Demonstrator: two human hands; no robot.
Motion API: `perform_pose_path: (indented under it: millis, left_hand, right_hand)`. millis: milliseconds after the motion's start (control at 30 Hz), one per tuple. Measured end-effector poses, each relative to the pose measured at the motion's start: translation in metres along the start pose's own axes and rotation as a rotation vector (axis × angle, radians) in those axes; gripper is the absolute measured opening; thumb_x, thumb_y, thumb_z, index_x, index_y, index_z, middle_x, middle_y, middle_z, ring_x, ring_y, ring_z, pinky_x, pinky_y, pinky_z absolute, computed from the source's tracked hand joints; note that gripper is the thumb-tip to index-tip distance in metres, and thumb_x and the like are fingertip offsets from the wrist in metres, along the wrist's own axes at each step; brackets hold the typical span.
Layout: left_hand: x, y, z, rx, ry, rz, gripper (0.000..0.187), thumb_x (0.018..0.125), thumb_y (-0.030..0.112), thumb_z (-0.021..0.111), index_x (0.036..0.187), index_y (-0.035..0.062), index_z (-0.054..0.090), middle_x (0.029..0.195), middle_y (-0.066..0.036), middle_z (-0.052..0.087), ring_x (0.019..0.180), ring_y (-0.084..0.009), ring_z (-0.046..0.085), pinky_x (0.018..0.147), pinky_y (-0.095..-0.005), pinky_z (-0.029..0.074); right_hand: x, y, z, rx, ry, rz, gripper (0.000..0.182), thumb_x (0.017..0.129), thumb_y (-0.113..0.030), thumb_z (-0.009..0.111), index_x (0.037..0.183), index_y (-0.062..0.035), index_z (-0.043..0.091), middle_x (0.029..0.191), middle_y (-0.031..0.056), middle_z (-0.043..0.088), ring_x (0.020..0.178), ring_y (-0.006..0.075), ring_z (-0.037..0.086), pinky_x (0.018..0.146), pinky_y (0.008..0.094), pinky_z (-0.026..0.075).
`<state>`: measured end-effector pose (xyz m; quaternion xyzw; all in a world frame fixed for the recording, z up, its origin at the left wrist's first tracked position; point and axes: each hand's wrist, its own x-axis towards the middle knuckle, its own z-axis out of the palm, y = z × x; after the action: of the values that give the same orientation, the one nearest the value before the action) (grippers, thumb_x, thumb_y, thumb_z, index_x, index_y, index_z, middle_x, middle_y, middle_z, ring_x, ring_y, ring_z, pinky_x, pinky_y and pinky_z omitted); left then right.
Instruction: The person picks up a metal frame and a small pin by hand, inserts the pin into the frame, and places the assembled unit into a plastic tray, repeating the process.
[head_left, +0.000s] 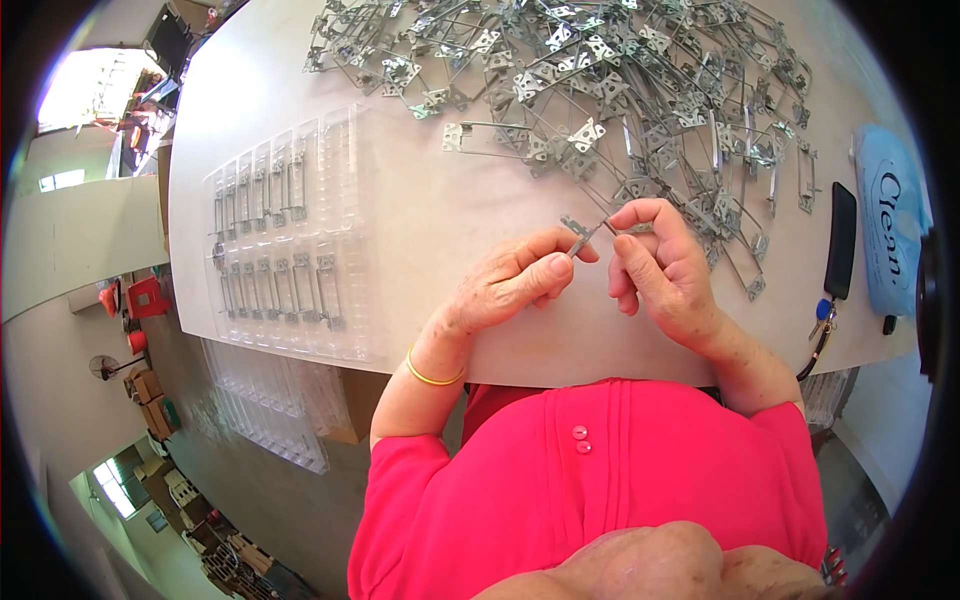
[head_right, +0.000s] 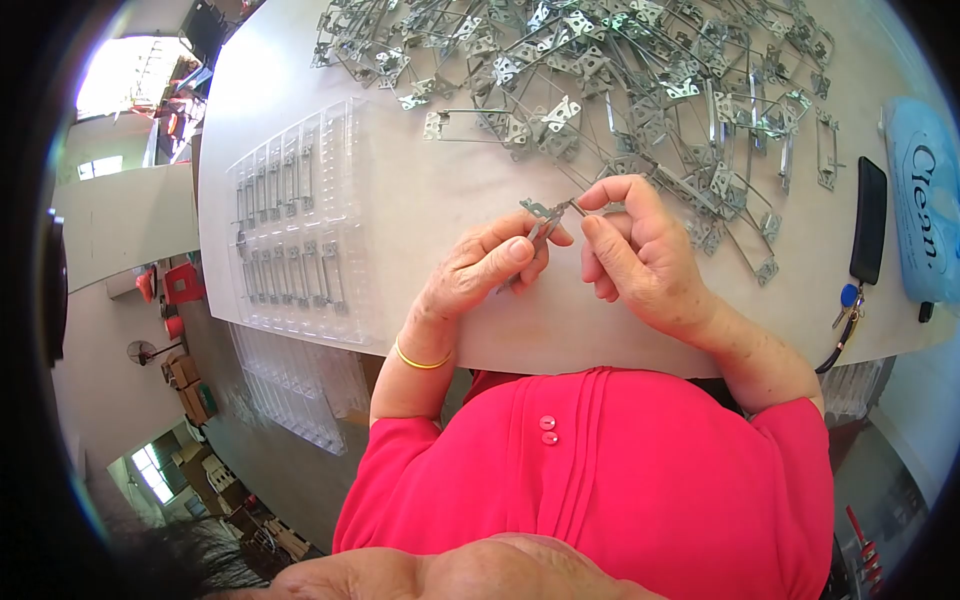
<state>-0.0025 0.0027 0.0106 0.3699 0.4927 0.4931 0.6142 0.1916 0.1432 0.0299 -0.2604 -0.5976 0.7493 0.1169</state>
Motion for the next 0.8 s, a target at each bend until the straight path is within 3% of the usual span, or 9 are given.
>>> perform_pose_path:
  millis: [167,400,600,800]
  left_hand:
    - [-0.001,0.005,-0.001,0.146,0.025,-0.011,0.046,0.104,0.043,0.055,0.118,0.001,0.067,0.078,0.0,0.055,0.072,-0.0088,0.05,0.067,-0.0268,0.042]
    - [0.0,0.009,0.001,0.196,0.002,-0.031,0.049,0.103,0.044,0.055,0.116,-0.0004,0.068,0.082,-0.006,0.061,0.076,-0.0127,0.054,0.07,-0.0304,0.044]
    - [-0.001,0.009,-0.002,0.21,-0.062,-0.067,0.048,0.101,0.043,0.056,0.113,-0.0009,0.069,0.079,-0.008,0.062,0.075,-0.015,0.056,0.069,-0.0318,0.045]
    - [0.0,0.005,-0.004,0.209,-0.136,0.032,0.047,0.098,0.043,0.061,0.111,-0.0016,0.07,0.082,-0.011,0.066,0.077,-0.0171,0.06,0.07,-0.0327,0.047]
  right_hand:
    - [0.002,-0.004,-0.003,0.119,-0.083,0.065,0.028,0.11,-0.021,0.048,0.131,-0.0026,0.047,0.075,0.0049,0.063,0.055,0.0078,0.057,0.05,0.0227,0.046]
    - [0.011,0.003,-0.015,0.409,-0.267,0.222,0.031,0.111,-0.026,0.042,0.131,-0.0019,0.047,0.078,0.0119,0.067,0.051,0.0144,0.062,0.047,0.0256,0.05]
    - [0.011,-0.005,-0.015,0.49,-0.271,0.331,0.025,0.11,-0.028,0.045,0.116,-0.0045,0.051,0.078,0.0148,0.069,0.053,0.0175,0.065,0.046,0.0274,0.052]
    - [0.008,-0.004,-0.015,0.214,-0.256,0.233,0.021,0.107,-0.027,0.052,0.105,-0.0061,0.054,0.076,0.009,0.068,0.059,0.0141,0.066,0.052,0.0246,0.052]
